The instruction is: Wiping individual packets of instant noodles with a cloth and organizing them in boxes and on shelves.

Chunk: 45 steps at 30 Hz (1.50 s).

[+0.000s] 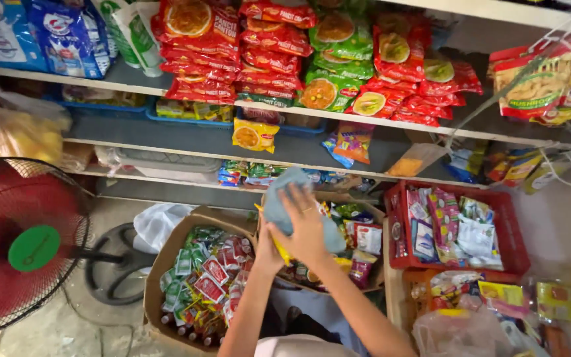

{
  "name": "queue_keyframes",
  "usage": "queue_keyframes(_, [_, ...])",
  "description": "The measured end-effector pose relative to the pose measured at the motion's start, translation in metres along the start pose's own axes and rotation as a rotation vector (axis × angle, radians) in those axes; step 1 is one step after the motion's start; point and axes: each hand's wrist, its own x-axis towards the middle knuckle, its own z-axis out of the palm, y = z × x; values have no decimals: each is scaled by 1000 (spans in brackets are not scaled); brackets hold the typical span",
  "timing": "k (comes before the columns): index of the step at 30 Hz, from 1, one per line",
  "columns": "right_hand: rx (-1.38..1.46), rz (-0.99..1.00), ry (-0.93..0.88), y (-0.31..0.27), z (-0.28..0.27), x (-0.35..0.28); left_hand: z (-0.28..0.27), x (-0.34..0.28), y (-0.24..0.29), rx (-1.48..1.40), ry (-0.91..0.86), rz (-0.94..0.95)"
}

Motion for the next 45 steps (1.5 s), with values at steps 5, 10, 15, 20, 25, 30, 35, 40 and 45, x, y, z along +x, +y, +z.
queue_keyframes(5, [207,-112,-187,-18,18,-17,-78,17,1,-138,-122,107])
queue_keyframes(10, [159,-169,-163,-4,21,15,-26,15,24,-161,-47,37])
queue_keyframes(15, [332,139,239,20,27,51,19,9,37,-8,30,1])
queue_keyframes(20, [409,530,228,32,39,52,1,9,38,271,-24,111])
queue_keyframes(25, [572,-80,-29,-8,19,42,-148,51,7,690,-135,314])
queue_keyframes(30, [459,-321,27,-18,20,50,-120,35,20,1189,-92,564])
queue_keyframes(35, [573,248,43,40,57,55,-37,-4,39,747,2,421])
queue_keyframes(40, [625,320,101,68,57,51,-32,-14,36,531,110,344])
queue_keyframes(45, [550,645,192,160,113,-13,-8,-25,61,261,84,303])
